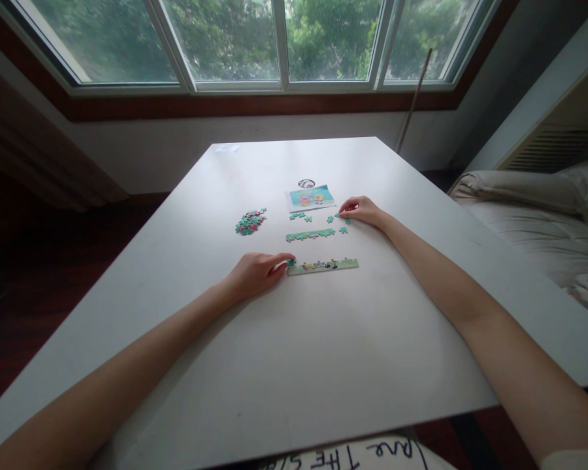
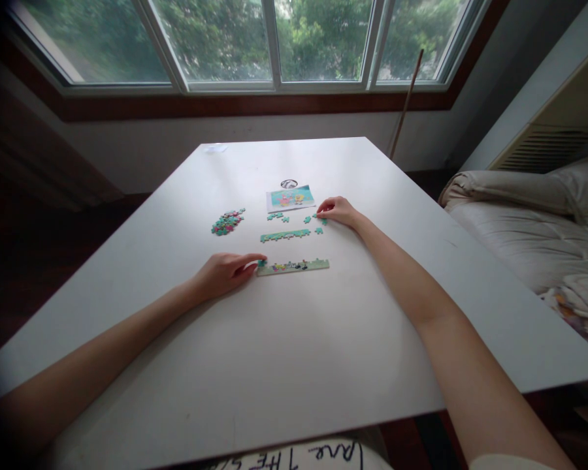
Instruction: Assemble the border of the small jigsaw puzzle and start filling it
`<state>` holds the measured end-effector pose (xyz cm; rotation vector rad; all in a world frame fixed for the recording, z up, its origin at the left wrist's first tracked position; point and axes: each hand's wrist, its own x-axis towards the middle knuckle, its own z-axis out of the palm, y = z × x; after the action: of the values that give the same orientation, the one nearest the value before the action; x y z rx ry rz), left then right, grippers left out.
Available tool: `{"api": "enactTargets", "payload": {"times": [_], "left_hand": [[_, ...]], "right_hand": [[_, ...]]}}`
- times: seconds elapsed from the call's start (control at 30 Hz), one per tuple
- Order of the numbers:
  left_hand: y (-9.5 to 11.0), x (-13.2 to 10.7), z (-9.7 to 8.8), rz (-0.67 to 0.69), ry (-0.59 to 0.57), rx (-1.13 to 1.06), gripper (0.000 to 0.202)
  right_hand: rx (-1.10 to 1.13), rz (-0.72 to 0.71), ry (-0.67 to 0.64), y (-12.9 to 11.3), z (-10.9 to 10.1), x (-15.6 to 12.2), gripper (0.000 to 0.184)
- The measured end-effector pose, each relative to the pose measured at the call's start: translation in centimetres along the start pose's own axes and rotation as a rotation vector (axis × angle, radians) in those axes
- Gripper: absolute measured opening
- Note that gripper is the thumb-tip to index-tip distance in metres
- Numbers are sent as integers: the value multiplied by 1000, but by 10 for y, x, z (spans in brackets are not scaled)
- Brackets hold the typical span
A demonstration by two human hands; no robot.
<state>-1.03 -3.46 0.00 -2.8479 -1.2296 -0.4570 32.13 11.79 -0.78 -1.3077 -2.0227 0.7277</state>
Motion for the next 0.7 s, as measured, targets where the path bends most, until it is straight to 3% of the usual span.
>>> {"api": "enactTargets", "payload": {"times": [0.4,0.7], "left_hand": [[1,0,0,5,7,-12,32],[-1,0,2,4,6,-1,32]], "right_hand": [[35,36,62,5,2,2,29],[-58,54,109,5,3,3,24]]}}
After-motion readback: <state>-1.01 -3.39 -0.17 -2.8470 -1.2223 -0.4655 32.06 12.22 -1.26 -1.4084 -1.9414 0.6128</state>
